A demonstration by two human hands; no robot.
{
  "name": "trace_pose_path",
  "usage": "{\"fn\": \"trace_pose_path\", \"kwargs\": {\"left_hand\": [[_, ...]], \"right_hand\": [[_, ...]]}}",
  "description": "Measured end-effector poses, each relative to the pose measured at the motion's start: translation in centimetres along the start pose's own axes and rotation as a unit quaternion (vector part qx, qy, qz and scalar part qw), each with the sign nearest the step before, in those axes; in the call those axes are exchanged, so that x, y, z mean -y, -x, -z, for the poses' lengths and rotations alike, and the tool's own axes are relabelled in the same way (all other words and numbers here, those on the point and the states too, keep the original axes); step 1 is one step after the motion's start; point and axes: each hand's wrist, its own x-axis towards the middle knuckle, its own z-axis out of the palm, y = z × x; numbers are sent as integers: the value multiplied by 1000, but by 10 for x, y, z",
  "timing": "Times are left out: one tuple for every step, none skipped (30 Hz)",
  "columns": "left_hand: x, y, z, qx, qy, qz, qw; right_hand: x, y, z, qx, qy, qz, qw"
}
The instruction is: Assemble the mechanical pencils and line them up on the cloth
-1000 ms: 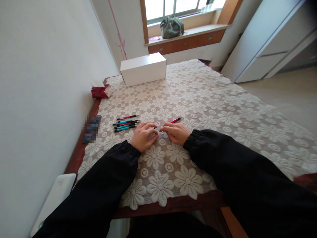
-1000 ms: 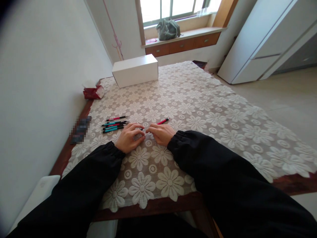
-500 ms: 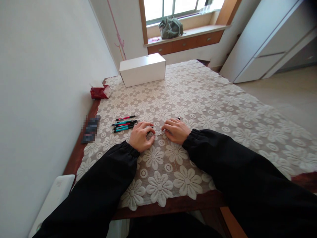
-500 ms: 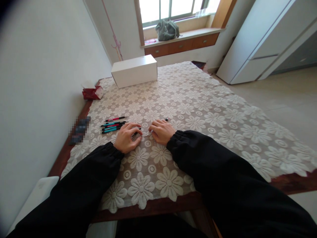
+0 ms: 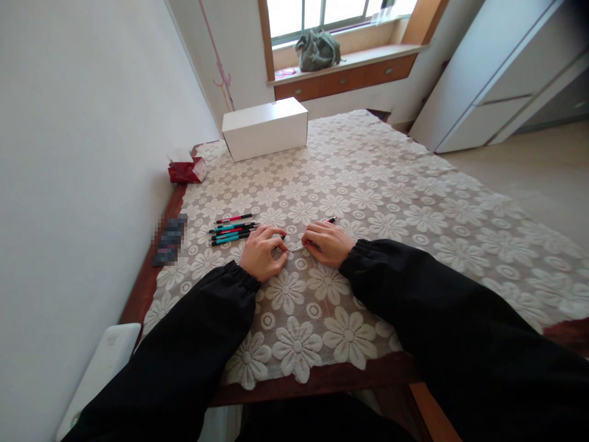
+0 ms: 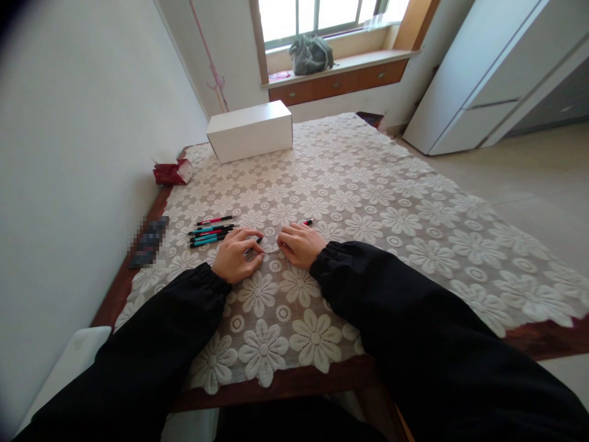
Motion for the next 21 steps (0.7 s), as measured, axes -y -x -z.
{"fn": "trace_pose_path", "kwargs": {"left_hand": [[0,0,0,0,0,-1,1000],[1,0,0,0,0,-2,1000],[1,0,-1,-1,1,-3,1000],[1,0,-1,-2,2,-4,1000],[1,0,-1,-3,3,-5,1000],[1,0,-1,-3,4,-5,1000],[2,0,-1,-3,5,-5,1000],[2,0,-1,-3,6,-4,1000],[1,0,-2,-4,7,-4,1000],[1,0,-2,-4,8,-5,1000],[1,0,-2,-4,10,-7,1000],[1,0,-2,-5,11,-9,1000],[1,0,-2,-6,12,-11,1000],[1,0,-2,-8,13,-11,1000],[1,0,-2,-9,14,-11,1000],[1,0,-2,-11,14,-9,1000],[1,0,-2,-13,15,-6,1000],[1,0,-2,-14,16,-4,1000],[1,0,-2,-14,17,-3,1000],[1,-1,-2,-13,18,-2,1000],[2,-1,-2,-12,19,-3,1000]], "right_hand": [[0,0,0,1,-2,2,1000],[1,0,1,2,-4,4,1000],[1,0,1,4,-8,7,1000],[1,0,1,6,-11,10,1000],[1,0,1,6,-15,13,1000],[0,0,1,7,-19,16,1000],[0,0,0,7,-23,19,1000],[-1,-1,-1,7,-29,24,999],[-1,-1,-2,7,-35,30,999],[-2,-1,-3,9,-42,37,998],[-2,-1,-3,10,-49,43,998],[-2,-1,-4,12,-54,48,997],[-2,-1,-4,12,-56,50,997],[-2,-1,-4,10,-53,47,997],[-2,0,-3,7,-46,40,998],[-2,0,-2,5,-36,29,999],[-1,1,-1,3,-23,17,1000],[-1,1,0,3,-10,5,1000],[-1,2,1,3,-1,-4,1000],[-1,2,2,4,4,-7,1000],[0,2,2,6,5,-5,1000]]}}
